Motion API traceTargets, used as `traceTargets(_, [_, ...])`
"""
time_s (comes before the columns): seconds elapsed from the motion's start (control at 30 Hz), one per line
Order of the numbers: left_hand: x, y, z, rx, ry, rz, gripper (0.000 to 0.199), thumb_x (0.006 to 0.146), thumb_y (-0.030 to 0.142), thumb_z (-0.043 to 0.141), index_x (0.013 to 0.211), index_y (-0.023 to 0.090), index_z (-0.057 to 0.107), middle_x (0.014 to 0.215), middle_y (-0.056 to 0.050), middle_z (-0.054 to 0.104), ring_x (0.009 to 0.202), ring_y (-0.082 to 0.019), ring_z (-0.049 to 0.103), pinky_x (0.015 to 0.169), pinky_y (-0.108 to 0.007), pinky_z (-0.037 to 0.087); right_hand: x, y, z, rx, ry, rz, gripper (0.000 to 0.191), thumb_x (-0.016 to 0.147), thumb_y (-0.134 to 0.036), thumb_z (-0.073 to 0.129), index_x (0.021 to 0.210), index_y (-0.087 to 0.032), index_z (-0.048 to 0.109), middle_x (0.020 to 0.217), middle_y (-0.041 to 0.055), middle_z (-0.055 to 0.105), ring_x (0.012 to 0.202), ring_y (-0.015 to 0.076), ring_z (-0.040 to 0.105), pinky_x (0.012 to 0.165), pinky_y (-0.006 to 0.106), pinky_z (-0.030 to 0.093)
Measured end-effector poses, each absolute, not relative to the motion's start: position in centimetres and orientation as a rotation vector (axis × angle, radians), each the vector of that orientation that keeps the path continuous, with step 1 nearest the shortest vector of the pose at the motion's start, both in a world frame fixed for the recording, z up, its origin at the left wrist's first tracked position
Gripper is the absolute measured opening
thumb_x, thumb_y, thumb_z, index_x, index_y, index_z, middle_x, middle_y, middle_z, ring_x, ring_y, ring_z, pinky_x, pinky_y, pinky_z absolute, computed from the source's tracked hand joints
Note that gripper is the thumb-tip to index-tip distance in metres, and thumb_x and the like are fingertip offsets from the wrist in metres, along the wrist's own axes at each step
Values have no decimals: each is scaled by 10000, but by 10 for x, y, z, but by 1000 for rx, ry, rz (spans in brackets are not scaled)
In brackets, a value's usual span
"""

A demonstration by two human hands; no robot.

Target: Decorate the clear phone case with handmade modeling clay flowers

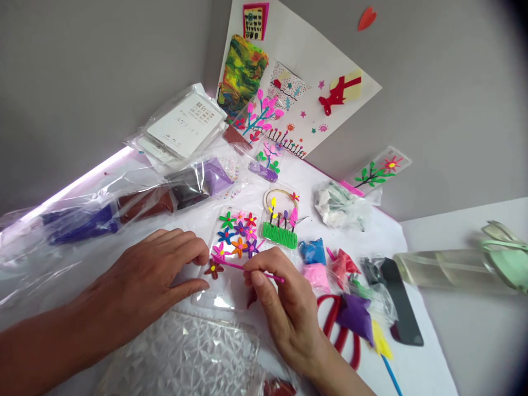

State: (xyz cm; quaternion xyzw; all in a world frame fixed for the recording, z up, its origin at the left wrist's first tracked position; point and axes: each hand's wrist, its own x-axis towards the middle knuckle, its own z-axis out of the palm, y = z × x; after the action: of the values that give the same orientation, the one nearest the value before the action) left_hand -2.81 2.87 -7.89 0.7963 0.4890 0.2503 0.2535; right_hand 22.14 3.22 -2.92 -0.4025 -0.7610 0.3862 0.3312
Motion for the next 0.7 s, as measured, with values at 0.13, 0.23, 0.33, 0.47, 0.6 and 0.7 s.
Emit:
traceTargets(0.13, [-27, 29, -78, 2182, 1332, 702, 118, 979, 371, 672, 997, 279, 600, 952, 34, 691, 861, -241, 623, 792, -360, 392, 219, 32, -28, -980, -2122, 925, 132, 1084, -139, 489, 1098, -214, 597, 963, 42, 652, 857, 162, 631, 774, 283, 537])
traceTargets(0.23, [-27, 29, -78, 2193, 1337, 702, 133, 980, 369, 663, 951, 266, 584, 900, 33, 669, 813, -236, 607, 753, -359, 385, 218, 33, -29, -952, -2175, 881, 142, 1086, -124, 474, 1113, -208, 586, 967, 47, 651, 867, 162, 631, 782, 275, 541])
traceTargets(0.33, [-26, 29, -78, 2207, 1350, 682, 142, 987, 377, 653, 947, 258, 587, 893, 25, 665, 812, -240, 604, 753, -364, 386, 218, 33, -31, -935, -2208, 860, 139, 1089, -121, 470, 1122, -197, 582, 977, 50, 648, 881, 155, 630, 800, 258, 539])
traceTargets(0.47, [-27, 29, -78, 2199, 1359, 661, 168, 996, 414, 650, 968, 260, 591, 916, 20, 667, 839, -245, 604, 775, -370, 391, 217, 33, -32, -923, -2239, 826, 138, 1093, -120, 459, 1123, -192, 573, 977, 55, 649, 885, 156, 632, 809, 250, 538])
traceTargets(0.6, [-29, 28, -79, 2203, 1335, 678, 210, 1023, 465, 618, 983, 263, 581, 920, 24, 664, 837, -240, 602, 777, -368, 388, 217, 32, -32, -906, -2331, 765, 141, 1096, -118, 441, 1147, -183, 555, 977, 73, 659, 875, 173, 637, 785, 263, 551])
traceTargets(0.7, [-28, 28, -80, 2212, 1333, 699, 243, 1037, 504, 593, 983, 268, 575, 920, 26, 659, 838, -237, 600, 777, -366, 385, 217, 31, -31, -884, -2430, 668, 169, 1102, -115, 410, 1174, -165, 553, 986, 99, 679, 862, 193, 642, 747, 276, 562])
